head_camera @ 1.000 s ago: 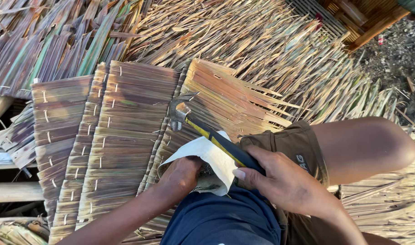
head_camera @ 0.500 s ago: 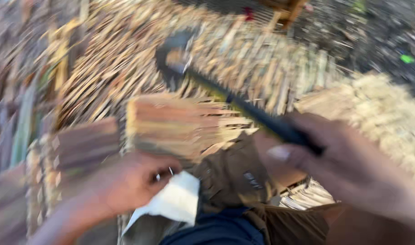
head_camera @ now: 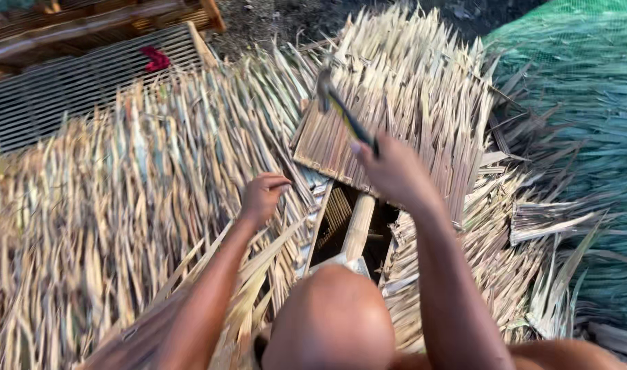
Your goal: The person hammers nails into thatched roof tiles to secure them to wooden beams. They repeatedly reach into a container to retrieve nails and hammer them into place.
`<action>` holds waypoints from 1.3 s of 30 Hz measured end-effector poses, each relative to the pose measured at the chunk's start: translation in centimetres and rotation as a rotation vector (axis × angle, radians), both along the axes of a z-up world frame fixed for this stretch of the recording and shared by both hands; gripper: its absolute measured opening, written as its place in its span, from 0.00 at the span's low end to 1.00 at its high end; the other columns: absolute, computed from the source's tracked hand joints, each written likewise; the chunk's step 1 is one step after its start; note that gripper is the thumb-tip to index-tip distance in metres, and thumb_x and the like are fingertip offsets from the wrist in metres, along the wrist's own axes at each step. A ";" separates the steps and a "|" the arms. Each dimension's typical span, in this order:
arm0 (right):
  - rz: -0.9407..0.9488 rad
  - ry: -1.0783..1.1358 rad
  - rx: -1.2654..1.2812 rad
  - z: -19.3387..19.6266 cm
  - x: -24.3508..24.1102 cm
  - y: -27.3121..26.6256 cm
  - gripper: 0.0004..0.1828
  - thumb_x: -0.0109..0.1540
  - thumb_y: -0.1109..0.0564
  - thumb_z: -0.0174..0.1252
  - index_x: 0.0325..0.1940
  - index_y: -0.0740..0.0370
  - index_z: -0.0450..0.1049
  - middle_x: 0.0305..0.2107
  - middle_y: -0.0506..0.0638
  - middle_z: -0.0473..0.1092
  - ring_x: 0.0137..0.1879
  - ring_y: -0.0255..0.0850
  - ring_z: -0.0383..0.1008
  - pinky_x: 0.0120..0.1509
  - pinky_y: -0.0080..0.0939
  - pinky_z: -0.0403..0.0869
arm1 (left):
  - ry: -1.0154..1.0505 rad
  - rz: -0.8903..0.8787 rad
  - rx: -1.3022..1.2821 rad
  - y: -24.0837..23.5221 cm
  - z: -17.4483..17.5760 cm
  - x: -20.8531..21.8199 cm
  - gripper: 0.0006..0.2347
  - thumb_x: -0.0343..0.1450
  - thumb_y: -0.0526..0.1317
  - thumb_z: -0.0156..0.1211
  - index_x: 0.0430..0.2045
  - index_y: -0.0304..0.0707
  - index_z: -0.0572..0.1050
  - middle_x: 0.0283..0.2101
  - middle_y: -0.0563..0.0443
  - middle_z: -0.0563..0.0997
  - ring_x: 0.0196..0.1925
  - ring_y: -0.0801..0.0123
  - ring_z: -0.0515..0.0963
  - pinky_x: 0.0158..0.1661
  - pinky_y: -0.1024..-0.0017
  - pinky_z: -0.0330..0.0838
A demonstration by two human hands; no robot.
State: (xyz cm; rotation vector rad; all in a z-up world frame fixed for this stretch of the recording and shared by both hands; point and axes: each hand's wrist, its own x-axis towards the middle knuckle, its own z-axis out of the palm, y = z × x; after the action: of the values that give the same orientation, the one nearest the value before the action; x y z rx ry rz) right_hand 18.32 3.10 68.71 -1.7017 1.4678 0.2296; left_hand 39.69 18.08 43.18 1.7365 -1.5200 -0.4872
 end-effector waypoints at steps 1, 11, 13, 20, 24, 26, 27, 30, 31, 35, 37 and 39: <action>-0.133 0.021 0.086 -4.8 -0.8 -0.2 0.27 0.71 0.37 0.44 0.43 0.64 0.73 0.21 0.46 0.66 0.22 0.36 0.64 0.25 0.43 0.68 | 0.198 0.090 0.237 -1.8 -2.9 -1.1 0.08 0.70 0.34 0.65 0.41 0.38 0.84 0.37 0.44 0.86 0.34 0.62 0.84 0.36 0.66 0.78; -0.400 -0.002 0.074 -37.0 -8.5 9.0 0.20 0.69 0.43 0.50 0.43 0.64 0.70 0.20 0.57 0.71 0.22 0.49 0.73 0.27 0.49 0.72 | 0.166 0.224 0.401 -11.1 -22.9 -9.1 0.06 0.68 0.35 0.66 0.35 0.46 0.85 0.46 0.48 0.85 0.54 0.55 0.80 0.57 0.58 0.70; -0.632 -0.066 0.283 -37.8 -8.9 9.0 0.20 0.69 0.42 0.49 0.41 0.64 0.68 0.19 0.53 0.68 0.20 0.43 0.69 0.25 0.48 0.71 | 0.032 0.136 0.268 -11.0 -24.2 -9.2 0.02 0.63 0.36 0.69 0.24 0.46 0.86 0.50 0.52 0.85 0.66 0.57 0.73 0.68 0.53 0.55; -0.552 -0.222 0.108 -32.3 -8.8 8.6 0.21 0.70 0.42 0.50 0.34 0.61 0.67 0.18 0.47 0.66 0.21 0.35 0.68 0.24 0.41 0.74 | 0.152 0.122 0.328 -10.3 -26.0 -9.7 0.04 0.67 0.39 0.68 0.31 0.52 0.86 0.59 0.58 0.80 0.73 0.63 0.65 0.74 0.56 0.43; -0.462 -0.265 -0.111 -31.8 -6.8 9.4 0.22 0.71 0.42 0.47 0.34 0.63 0.66 0.16 0.50 0.68 0.19 0.39 0.69 0.24 0.46 0.68 | 0.109 0.119 0.360 -10.8 -26.6 -10.1 0.03 0.67 0.40 0.69 0.30 0.52 0.86 0.58 0.59 0.80 0.73 0.64 0.65 0.74 0.56 0.41; -0.377 -0.113 -0.091 -32.6 -5.8 9.4 0.21 0.70 0.43 0.48 0.38 0.65 0.67 0.16 0.53 0.67 0.21 0.42 0.68 0.26 0.49 0.68 | 0.096 0.131 0.358 -10.2 -26.5 -10.4 0.04 0.65 0.39 0.68 0.30 0.53 0.86 0.58 0.60 0.81 0.74 0.66 0.65 0.75 0.57 0.41; -0.333 -0.038 -0.087 -32.8 -5.6 9.2 0.20 0.69 0.43 0.49 0.40 0.65 0.68 0.15 0.55 0.67 0.21 0.43 0.68 0.27 0.50 0.68 | 0.093 0.138 0.330 -10.0 -26.3 -10.5 0.06 0.65 0.37 0.68 0.32 0.54 0.86 0.60 0.60 0.81 0.75 0.66 0.65 0.76 0.58 0.41; -0.353 -0.038 -0.064 -33.0 -5.2 8.0 0.22 0.70 0.42 0.49 0.39 0.65 0.70 0.17 0.60 0.68 0.22 0.50 0.70 0.28 0.52 0.68 | 0.180 0.144 0.356 -10.9 -26.1 -10.1 0.05 0.65 0.38 0.69 0.29 0.54 0.87 0.59 0.59 0.80 0.74 0.65 0.64 0.75 0.57 0.39; -0.384 -0.074 -0.068 -32.8 -5.0 7.7 0.22 0.70 0.43 0.49 0.38 0.65 0.70 0.17 0.61 0.69 0.22 0.52 0.71 0.28 0.52 0.68 | 0.223 0.144 0.386 -11.3 -26.0 -9.7 0.03 0.65 0.39 0.70 0.27 0.53 0.87 0.58 0.58 0.80 0.73 0.64 0.63 0.74 0.56 0.37; -0.460 -0.164 -0.059 -31.2 -5.7 8.8 0.22 0.70 0.44 0.47 0.35 0.67 0.69 0.17 0.65 0.70 0.23 0.60 0.73 0.28 0.54 0.68 | 0.082 0.083 0.342 -10.3 -26.2 -10.1 0.03 0.67 0.38 0.68 0.29 0.52 0.86 0.60 0.57 0.80 0.74 0.63 0.63 0.74 0.56 0.38; -0.413 -0.108 -0.044 -31.4 -5.7 8.8 0.22 0.70 0.44 0.47 0.36 0.68 0.68 0.18 0.66 0.70 0.24 0.61 0.73 0.28 0.56 0.68 | 0.087 0.095 0.367 -10.4 -26.8 -10.2 0.03 0.67 0.39 0.67 0.29 0.52 0.86 0.60 0.57 0.80 0.74 0.63 0.63 0.73 0.55 0.37; -0.301 0.042 0.007 -31.8 -5.8 9.1 0.22 0.70 0.44 0.47 0.38 0.69 0.66 0.18 0.67 0.70 0.25 0.61 0.74 0.29 0.58 0.69 | 0.124 0.132 0.382 -9.8 -27.0 -10.3 0.03 0.67 0.41 0.68 0.29 0.54 0.87 0.60 0.58 0.79 0.74 0.65 0.63 0.74 0.56 0.38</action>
State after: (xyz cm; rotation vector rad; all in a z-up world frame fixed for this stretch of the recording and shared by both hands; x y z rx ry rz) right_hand 12.48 12.22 36.90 -1.4545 1.7283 0.1075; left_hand 29.35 8.26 16.19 2.0378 -1.2738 -0.8432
